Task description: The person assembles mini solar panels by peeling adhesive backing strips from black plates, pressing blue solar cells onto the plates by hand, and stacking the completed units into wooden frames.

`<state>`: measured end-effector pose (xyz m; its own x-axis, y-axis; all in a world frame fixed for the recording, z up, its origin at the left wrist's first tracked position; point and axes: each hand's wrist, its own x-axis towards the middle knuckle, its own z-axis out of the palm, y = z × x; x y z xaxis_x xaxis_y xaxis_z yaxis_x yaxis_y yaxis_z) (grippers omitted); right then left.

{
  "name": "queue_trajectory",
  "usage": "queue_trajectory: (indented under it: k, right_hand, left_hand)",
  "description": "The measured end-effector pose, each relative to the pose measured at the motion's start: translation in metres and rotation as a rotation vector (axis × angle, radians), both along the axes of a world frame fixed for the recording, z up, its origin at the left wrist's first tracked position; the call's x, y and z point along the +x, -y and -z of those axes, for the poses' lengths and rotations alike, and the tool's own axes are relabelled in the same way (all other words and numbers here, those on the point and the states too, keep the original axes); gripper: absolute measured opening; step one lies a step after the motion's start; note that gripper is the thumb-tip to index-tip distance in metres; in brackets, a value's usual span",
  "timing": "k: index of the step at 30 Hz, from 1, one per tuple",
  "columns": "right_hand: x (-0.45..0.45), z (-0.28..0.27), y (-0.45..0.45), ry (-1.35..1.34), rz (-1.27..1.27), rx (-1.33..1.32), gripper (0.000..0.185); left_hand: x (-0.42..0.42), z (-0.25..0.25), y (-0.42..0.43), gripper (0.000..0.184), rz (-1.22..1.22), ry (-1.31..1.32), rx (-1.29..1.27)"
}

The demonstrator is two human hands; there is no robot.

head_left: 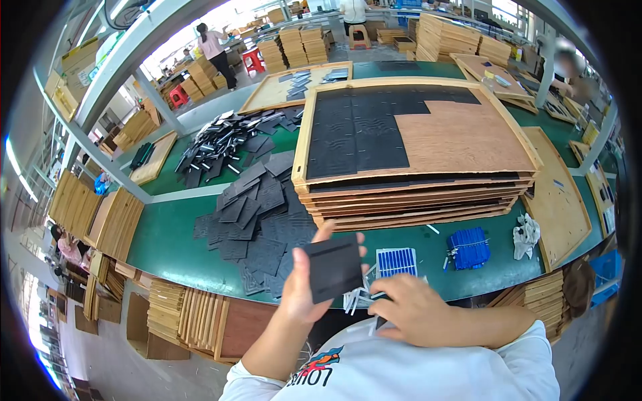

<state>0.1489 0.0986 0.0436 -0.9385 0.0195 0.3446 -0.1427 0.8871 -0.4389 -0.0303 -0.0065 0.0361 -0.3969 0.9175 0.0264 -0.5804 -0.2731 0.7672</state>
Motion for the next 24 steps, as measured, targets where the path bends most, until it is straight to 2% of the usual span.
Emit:
queue_trajectory:
  k: [2, 3, 4, 5, 7, 8, 10, 13, 15, 16, 18, 19, 23, 24]
  right_hand:
    - [0.002, 0.01, -0.003, 0.066, 0.007, 0.037, 0.036]
    - [0.0, 0.014, -0.007, 0.22, -0.037, -0.07, 0.029]
    - [-0.001, 0.013, -0.011, 0.373, -0.082, -0.179, 0.024]
    - [-0.001, 0.008, -0.012, 0.375, -0.076, -0.183, 0.024]
    - [-0.003, -0.008, -0.009, 0.431, 0.004, -0.823, 0.016]
    - [-0.001, -0.005, -0.009, 0.432, 0.01, -0.827, 0.016]
    - [0.001, 0.009, -0.012, 0.414, -0.094, -1.123, 0.024]
    - [0.006, 0.003, -0.017, 0.459, -0.027, -1.218, 0.027]
    - [0.008, 0.001, -0.018, 0.452, 0.012, -1.294, 0.027]
    - [0.007, 0.003, -0.018, 0.458, 0.013, -1.299, 0.027]
    - [0.006, 0.007, -0.015, 0.426, 0.027, -1.288, 0.026]
    - [0.006, 0.009, -0.015, 0.438, 0.037, -1.298, 0.026]
    - [0.012, 0.019, -0.021, 0.399, 0.06, -1.042, 0.027]
    - [0.015, 0.024, -0.022, 0.361, 0.048, -1.079, 0.025]
  left_hand:
    - [-0.006, 0.004, 0.007, 0.078, 0.032, -0.06, 0.075]
    - [-0.004, 0.005, 0.008, 0.078, 0.04, -0.06, 0.073]
    - [-0.001, 0.006, 0.009, 0.075, 0.111, -0.088, 0.175]
    - [0.002, 0.006, 0.01, 0.072, 0.181, -0.113, 0.277]
    - [0.011, 0.007, 0.011, 0.067, 0.215, -0.071, 0.265]
    - [0.016, 0.008, 0.011, 0.063, 0.242, -0.034, 0.258]
    - [0.02, 0.016, 0.012, 0.063, 0.271, 0.023, 0.258]
    - [0.013, 0.021, 0.017, 0.058, 0.246, 0.063, 0.193]
    - [0.001, 0.026, 0.02, 0.057, 0.261, -0.247, 0.188]
    - [-0.003, 0.029, 0.021, 0.057, 0.26, -0.242, 0.183]
    - [-0.009, 0.034, 0.022, 0.055, 0.435, 0.137, 0.204]
    - [-0.007, 0.034, 0.022, 0.055, 0.365, 0.157, 0.125]
    - [-0.005, 0.039, 0.023, 0.052, 0.338, 0.231, 0.024]
    - [-0.005, 0.041, 0.023, 0.052, 0.33, 0.21, 0.007]
